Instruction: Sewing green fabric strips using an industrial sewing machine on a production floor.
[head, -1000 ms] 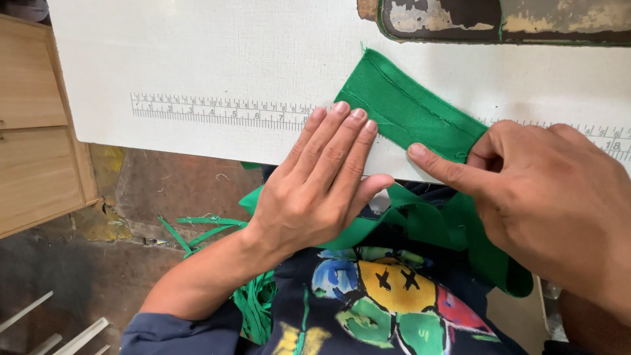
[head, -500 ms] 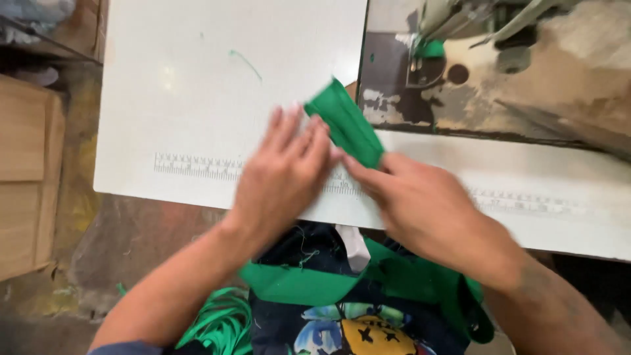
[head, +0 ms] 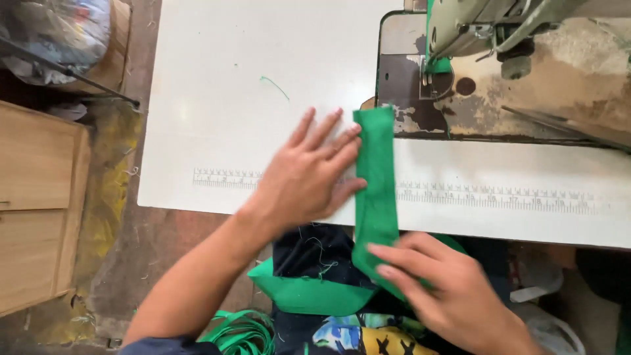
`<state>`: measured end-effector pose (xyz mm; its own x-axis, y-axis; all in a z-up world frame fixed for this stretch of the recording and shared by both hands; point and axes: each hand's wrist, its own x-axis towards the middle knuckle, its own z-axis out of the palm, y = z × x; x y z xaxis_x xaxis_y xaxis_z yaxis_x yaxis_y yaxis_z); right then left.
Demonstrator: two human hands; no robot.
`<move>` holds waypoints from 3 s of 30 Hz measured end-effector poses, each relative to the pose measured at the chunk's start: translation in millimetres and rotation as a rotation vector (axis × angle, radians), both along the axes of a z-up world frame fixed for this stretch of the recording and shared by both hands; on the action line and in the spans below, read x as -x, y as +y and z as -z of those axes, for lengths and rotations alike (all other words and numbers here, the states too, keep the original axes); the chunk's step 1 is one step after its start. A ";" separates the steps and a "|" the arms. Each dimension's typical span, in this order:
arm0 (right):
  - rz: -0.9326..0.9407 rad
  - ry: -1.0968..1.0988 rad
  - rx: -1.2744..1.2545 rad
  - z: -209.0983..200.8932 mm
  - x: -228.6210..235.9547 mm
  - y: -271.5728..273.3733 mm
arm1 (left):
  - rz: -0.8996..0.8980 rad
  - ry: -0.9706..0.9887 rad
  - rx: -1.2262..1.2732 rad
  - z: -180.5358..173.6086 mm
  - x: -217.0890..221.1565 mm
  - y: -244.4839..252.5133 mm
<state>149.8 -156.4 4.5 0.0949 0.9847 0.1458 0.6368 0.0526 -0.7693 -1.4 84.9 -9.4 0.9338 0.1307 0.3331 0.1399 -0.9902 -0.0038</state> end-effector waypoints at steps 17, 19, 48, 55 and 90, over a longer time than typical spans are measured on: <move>0.246 -0.205 -0.164 5.4 -21.1 -35.4 | 0.092 0.036 0.124 2.6 -24.4 -64.1; 0.148 -0.481 -0.295 11.7 -40.7 -22.6 | 0.090 0.016 0.123 4.1 -28.5 -67.7; 0.190 -0.464 -0.247 3.6 -36.3 -8.6 | 0.081 -0.041 0.082 -1.8 -29.1 -77.0; -0.167 -0.484 -0.201 26.2 -99.3 9.5 | 0.079 -0.033 0.131 -1.9 -31.6 -76.3; -0.069 -0.722 -0.022 18.5 -103.4 -7.7 | 0.210 -0.045 -0.043 -3.5 -40.0 -60.8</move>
